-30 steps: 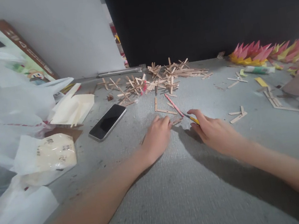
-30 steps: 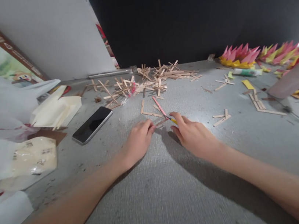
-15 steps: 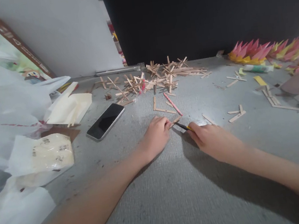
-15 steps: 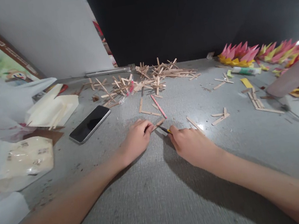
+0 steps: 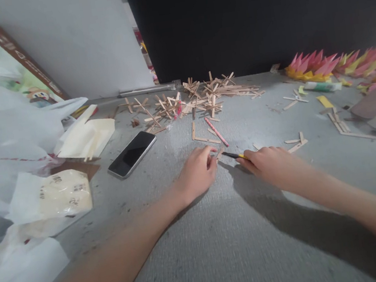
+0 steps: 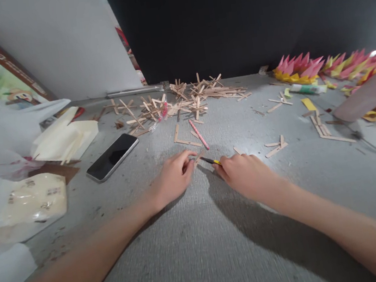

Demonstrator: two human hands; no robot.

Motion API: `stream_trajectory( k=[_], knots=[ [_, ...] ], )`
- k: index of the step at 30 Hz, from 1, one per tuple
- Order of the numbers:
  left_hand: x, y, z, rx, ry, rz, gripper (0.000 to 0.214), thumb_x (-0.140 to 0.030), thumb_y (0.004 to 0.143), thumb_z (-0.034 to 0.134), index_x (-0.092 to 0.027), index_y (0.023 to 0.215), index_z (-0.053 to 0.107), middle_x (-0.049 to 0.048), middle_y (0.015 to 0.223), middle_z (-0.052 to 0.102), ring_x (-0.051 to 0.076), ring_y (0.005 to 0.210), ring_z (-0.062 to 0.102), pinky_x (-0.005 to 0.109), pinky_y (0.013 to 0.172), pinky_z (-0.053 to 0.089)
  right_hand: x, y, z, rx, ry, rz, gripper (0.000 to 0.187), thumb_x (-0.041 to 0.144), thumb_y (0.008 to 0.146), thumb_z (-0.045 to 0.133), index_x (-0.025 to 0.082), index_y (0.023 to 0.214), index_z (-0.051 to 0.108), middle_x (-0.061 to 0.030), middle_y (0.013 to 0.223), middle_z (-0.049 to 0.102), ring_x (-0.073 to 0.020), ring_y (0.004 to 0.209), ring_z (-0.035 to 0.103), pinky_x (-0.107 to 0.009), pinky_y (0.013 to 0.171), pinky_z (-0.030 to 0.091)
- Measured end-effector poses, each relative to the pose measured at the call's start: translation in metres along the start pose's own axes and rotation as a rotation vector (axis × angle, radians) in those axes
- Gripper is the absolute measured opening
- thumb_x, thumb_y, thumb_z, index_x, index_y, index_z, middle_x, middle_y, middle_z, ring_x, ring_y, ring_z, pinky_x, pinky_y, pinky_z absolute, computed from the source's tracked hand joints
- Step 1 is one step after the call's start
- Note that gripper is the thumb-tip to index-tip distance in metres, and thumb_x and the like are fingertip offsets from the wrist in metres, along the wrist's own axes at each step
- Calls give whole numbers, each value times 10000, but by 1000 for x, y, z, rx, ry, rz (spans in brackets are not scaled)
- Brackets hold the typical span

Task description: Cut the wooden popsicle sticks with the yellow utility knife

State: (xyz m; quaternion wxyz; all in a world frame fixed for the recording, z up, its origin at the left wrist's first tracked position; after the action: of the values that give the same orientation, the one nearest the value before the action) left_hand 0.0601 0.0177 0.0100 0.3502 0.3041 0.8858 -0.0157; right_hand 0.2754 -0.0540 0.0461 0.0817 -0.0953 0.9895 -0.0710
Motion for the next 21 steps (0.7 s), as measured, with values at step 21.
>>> stream_trajectory(
  k=[21],
  knots=[
    [10,7,-10,183,43,121,371,-520,823,871,-292,1106,799,76,1448,667,359,1437,487,633,1193,318,-41,28,27,-123,22,-344,480,469,1145,390,198,911,710,-48,730,743,-160,589,645,-313,600,206]
  ],
)
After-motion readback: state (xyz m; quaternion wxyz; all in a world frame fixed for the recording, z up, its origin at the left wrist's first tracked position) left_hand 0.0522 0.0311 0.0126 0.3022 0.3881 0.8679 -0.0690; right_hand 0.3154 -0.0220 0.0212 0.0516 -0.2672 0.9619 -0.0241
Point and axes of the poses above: each hand's wrist, its own y-axis towards the middle knuckle, its own z-axis out of the palm, x = y × z, the point moved 1 cm from there along y, towards the middle knuckle
